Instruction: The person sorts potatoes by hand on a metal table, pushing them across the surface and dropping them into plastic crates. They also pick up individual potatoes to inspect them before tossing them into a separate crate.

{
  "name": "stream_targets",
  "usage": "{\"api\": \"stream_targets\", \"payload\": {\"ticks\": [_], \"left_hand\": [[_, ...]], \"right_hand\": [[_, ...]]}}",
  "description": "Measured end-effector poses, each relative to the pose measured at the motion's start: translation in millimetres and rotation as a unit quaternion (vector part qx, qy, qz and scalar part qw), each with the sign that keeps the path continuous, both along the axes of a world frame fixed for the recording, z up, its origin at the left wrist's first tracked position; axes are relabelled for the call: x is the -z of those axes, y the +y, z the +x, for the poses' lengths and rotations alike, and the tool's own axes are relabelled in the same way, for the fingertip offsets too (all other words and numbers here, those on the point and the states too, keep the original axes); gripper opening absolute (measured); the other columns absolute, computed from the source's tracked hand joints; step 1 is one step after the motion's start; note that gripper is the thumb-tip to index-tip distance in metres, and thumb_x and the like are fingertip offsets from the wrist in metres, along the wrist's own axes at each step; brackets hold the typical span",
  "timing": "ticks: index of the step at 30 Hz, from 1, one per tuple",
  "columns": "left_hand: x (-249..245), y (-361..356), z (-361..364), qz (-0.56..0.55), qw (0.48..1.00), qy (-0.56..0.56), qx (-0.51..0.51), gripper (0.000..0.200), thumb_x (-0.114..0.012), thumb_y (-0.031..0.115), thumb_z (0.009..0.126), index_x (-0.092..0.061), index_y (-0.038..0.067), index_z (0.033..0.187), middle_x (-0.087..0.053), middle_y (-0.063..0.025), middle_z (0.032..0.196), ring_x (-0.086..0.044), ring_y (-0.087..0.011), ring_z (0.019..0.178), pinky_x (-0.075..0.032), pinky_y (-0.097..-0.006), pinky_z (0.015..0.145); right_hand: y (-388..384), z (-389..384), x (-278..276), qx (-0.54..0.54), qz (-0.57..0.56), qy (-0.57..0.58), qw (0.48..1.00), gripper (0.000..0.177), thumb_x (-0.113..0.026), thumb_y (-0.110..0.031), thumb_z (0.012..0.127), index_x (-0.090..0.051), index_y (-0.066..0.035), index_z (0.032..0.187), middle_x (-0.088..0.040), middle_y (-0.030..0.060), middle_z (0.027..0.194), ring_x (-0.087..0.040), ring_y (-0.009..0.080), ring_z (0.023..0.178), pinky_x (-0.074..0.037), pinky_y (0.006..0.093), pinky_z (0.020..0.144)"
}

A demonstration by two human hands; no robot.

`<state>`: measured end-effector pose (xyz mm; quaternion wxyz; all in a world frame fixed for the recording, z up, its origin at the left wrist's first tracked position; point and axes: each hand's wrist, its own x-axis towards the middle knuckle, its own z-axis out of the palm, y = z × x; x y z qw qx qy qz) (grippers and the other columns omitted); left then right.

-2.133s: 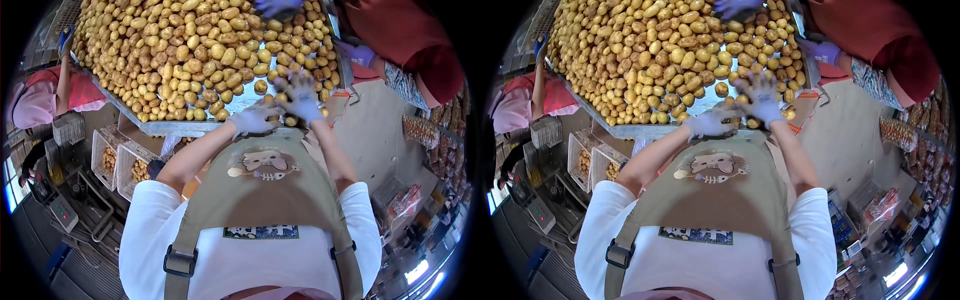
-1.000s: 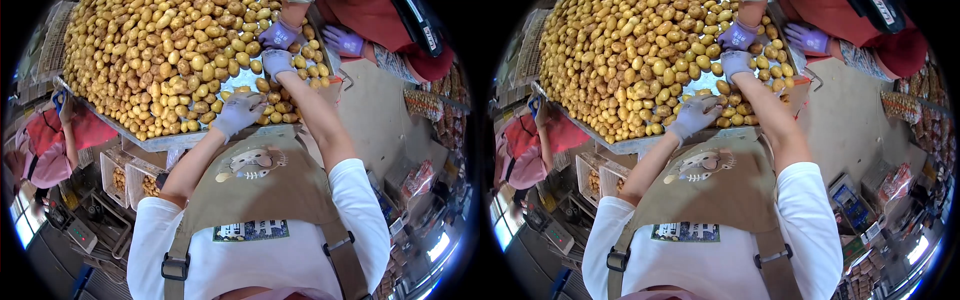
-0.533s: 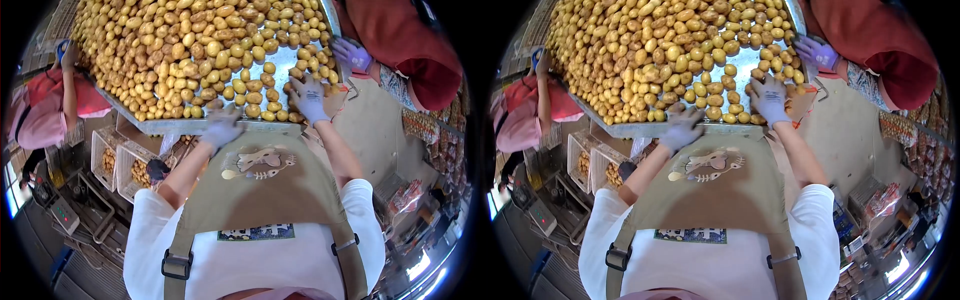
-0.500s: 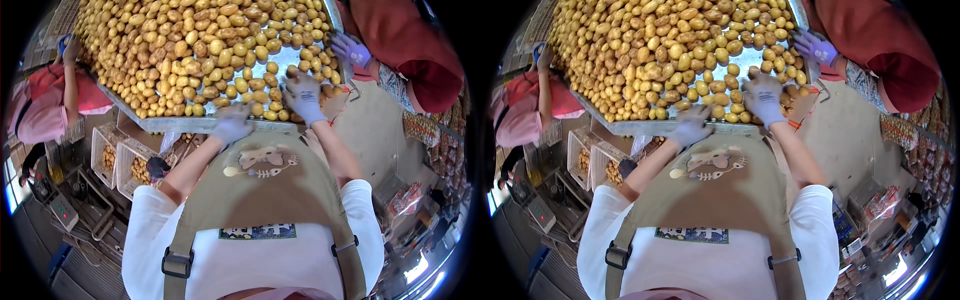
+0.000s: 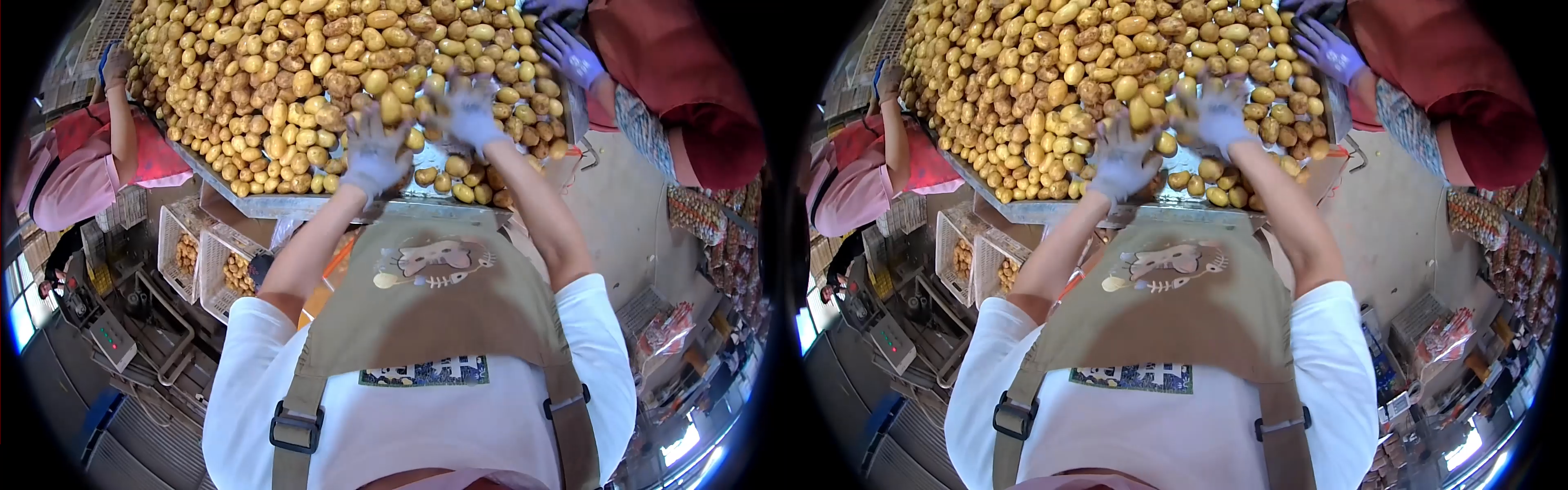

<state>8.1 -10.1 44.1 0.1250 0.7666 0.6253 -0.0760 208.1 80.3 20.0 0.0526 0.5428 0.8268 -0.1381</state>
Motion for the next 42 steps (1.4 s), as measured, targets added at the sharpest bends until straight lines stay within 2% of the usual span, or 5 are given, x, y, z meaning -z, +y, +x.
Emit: {"api": "stream_targets", "payload": {"ticks": [14, 19, 26, 34, 42], "left_hand": [[4.6, -48.1, 63.9, -0.205, 0.954, -0.145, 0.162, 0.057, -0.049, 0.048, 0.096, -0.05, 0.019, 0.145, -0.042, -0.008, 0.155, -0.018, -0.0482, 0.147, -0.004, -0.065, 0.12], [-17.4, -43.4, 38.4, -0.248, 0.897, -0.354, 0.091, 0.037, -0.057, 0.037, 0.095, -0.07, 0.007, 0.111, -0.069, -0.0123, 0.112, -0.063, -0.0307, 0.11, -0.048, -0.0382, 0.097], [-20.9, -35.6, 45.4, -0.133, 0.941, -0.294, 0.098, 0.032, -0.057, 0.036, 0.095, -0.071, 0.007, 0.1, -0.069, -0.0145, 0.098, -0.066, -0.0352, 0.095, -0.05, -0.0441, 0.086], [-1.5, -60.0, -52.4, -0.034, 0.999, 0.005, 0.021, 0.059, -0.062, 0.042, 0.087, -0.056, 0.014, 0.139, -0.061, -0.014, 0.123, -0.06, -0.0397, 0.11, -0.05, -0.0489, 0.093], [23.0, -19.2, 91.6, -0.208, 0.938, -0.256, 0.108, 0.06, -0.057, 0.039, 0.09, -0.049, 0.006, 0.139, -0.049, -0.023, 0.141, -0.051, -0.0414, 0.127, -0.04, -0.0471, 0.107]], "right_hand": [[-93.7, 75.0, -10.0, -0.063, 0.053, 0.072, 0.994, 0.055, -0.068, -0.031, 0.083, -0.059, -0.032, 0.137, -0.042, 0.0117, 0.152, -0.036, 0.0333, 0.141, -0.021, 0.0554, 0.116], [-82.2, 124.6, 20.5, 0.032, 0.057, 0.035, 0.997, 0.039, -0.057, -0.044, 0.092, -0.067, -0.029, 0.126, -0.052, 0.0102, 0.142, -0.048, 0.032, 0.131, -0.018, 0.0641, 0.115], [-37.8, 13.5, 1.4, -0.146, 0.066, 0.033, 0.987, 0.046, -0.059, -0.044, 0.091, -0.058, -0.036, 0.136, -0.044, 0.0035, 0.154, -0.036, 0.0255, 0.143, -0.02, 0.0584, 0.115], [-108.0, 120.9, 3.2, -0.071, 0.104, 0.047, 0.991, 0.047, -0.062, -0.042, 0.091, -0.059, -0.032, 0.137, -0.05, 0.0108, 0.145, -0.038, 0.0364, 0.138, -0.032, 0.0609, 0.106], [-12.5, 94.8, -5.7, 0.068, 0.094, 0.205, 0.972, 0.045, -0.063, -0.037, 0.089, -0.063, -0.02, 0.13, -0.06, 0.012, 0.131, -0.056, 0.0352, 0.117, -0.04, 0.0548, 0.098]]}}
